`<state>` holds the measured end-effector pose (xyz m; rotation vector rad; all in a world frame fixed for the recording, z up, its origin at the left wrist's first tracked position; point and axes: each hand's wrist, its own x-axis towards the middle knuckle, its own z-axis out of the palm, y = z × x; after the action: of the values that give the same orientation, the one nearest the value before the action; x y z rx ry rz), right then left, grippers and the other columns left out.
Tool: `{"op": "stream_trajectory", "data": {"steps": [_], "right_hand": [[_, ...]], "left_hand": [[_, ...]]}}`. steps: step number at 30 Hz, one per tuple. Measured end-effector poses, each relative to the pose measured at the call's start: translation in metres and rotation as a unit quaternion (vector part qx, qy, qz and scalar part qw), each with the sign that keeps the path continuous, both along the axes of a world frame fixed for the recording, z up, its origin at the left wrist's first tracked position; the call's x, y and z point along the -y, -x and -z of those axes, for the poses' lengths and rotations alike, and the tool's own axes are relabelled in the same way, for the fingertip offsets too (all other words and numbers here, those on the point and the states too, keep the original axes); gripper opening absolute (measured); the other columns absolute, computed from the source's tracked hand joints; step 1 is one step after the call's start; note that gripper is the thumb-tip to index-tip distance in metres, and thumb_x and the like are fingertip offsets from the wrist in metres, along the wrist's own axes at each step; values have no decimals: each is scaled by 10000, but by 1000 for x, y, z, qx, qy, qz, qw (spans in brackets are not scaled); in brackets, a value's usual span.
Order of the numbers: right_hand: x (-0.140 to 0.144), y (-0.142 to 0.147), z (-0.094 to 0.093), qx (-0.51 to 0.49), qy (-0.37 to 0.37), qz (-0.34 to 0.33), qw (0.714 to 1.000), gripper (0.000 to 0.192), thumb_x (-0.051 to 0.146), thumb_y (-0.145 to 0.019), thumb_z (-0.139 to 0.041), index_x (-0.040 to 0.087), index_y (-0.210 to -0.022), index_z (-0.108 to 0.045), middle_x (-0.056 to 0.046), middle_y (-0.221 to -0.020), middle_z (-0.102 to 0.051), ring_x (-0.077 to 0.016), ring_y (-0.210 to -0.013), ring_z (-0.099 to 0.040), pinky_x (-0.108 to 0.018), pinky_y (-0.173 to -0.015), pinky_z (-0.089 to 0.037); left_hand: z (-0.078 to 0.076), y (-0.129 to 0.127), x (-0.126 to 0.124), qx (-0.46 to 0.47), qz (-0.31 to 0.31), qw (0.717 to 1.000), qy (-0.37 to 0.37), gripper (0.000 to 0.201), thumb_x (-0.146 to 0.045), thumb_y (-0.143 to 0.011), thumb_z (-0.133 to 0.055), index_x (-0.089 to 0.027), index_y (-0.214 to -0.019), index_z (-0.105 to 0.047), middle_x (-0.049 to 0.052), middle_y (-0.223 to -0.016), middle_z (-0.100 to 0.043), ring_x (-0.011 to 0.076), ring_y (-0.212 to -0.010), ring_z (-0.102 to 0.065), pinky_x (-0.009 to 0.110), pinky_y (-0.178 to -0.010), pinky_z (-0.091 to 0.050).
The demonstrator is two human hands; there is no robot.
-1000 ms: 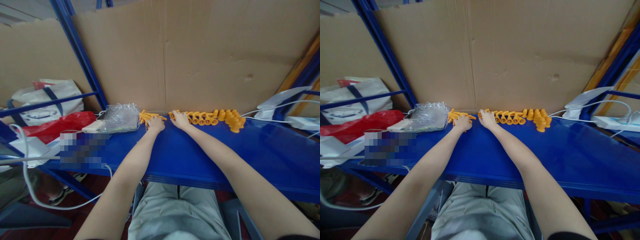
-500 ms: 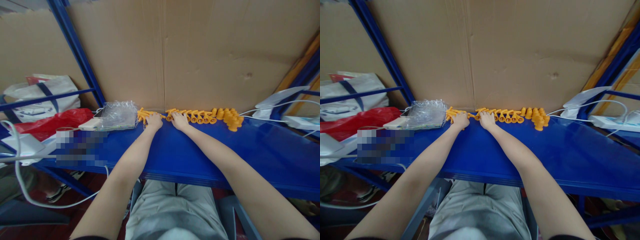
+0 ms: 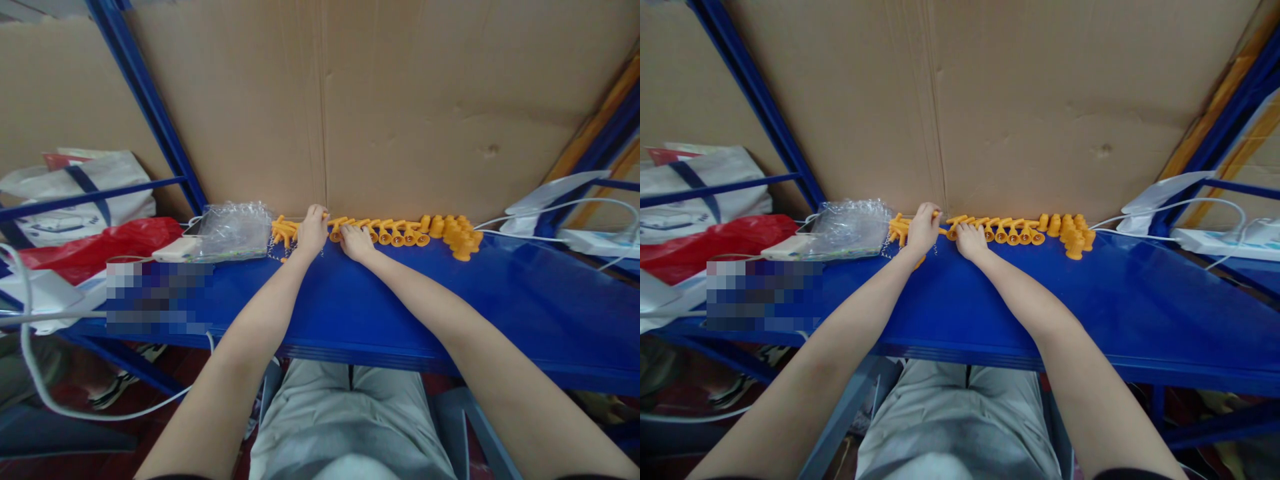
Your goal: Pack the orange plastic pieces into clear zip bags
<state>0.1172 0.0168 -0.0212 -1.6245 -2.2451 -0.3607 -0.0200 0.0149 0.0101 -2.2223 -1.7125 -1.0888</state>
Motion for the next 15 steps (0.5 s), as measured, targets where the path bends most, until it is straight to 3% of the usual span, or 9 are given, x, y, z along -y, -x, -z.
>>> {"op": "stream_trajectory", "data": {"steps": [5, 9, 15], "right_hand": [[0, 1, 0, 8, 6, 3, 1000, 420, 150, -941, -336, 91, -1297, -552, -201, -1357, -594, -329, -1230, -539, -489, -1008, -337], [1, 1, 0, 8, 12, 8, 1000, 414, 140, -942, -331, 91, -1291, -550, -196, -1359, -591, -321, -1234, -535, -464, -1009, -330], [1, 1, 0, -3, 19, 10, 1000, 396, 158, -962, -301, 110, -1256, -562, -191, -1323, -608, -320, -1224, -533, -464, -997, -333]], "left_hand": [[10, -1, -15, 65, 112, 990, -59, 267, -163, -946, -397, -187, -1167, -544, 129, -1301, -589, 238, -1255, -546, 392, -1045, -456], [22, -5, -28, 112, 182, 974, -77, 411, -71, -843, -443, -150, -1242, -495, 177, -1380, -539, 251, -1327, -503, 437, -1117, -406], [28, -9, -30, 109, 224, 968, -36, 599, -5, -739, -468, -142, -1321, -439, 194, -1492, -425, 258, -1389, -442, 433, -1168, -352]]}}
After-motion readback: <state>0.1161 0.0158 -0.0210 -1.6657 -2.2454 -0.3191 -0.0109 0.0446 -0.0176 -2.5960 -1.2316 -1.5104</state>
